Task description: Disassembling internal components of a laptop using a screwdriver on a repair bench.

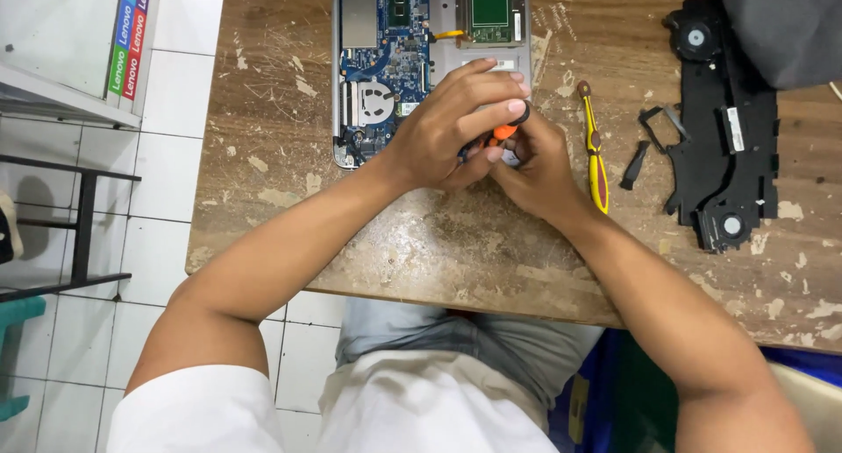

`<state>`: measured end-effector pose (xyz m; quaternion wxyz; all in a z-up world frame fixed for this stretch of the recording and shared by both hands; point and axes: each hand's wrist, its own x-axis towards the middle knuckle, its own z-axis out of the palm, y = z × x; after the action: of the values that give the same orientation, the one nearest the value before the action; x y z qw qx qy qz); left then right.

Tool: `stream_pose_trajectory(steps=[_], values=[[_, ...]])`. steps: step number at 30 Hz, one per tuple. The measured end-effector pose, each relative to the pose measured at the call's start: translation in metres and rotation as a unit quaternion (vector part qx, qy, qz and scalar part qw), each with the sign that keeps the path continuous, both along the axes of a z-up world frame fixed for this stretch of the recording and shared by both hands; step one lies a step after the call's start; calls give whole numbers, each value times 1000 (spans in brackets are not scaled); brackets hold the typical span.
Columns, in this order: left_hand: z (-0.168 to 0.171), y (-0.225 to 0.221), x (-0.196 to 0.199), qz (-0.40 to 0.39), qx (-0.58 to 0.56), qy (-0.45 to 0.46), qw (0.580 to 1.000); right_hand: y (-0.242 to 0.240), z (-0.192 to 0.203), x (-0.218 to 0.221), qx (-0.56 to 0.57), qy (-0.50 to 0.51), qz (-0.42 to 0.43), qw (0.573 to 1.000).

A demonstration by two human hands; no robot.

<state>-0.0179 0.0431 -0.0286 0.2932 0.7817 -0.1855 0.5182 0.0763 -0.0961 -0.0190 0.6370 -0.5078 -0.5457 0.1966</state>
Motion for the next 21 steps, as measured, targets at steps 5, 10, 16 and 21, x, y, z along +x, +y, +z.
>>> stream_pose_trajectory(steps=[5,10,16,21], values=[[0,3,-2,-9,-15,7,1000,1,-48,15,4,21,13,1000],[7,6,-7,-29,-21,3,999,2,-15,8,15,13,71,997],[5,6,-6,-34,-26,-4,999,4,-7,5,-9,-11,97,995],[5,7,-7,-49,-37,1,998,2,-46,17,-4,71,61,996]])
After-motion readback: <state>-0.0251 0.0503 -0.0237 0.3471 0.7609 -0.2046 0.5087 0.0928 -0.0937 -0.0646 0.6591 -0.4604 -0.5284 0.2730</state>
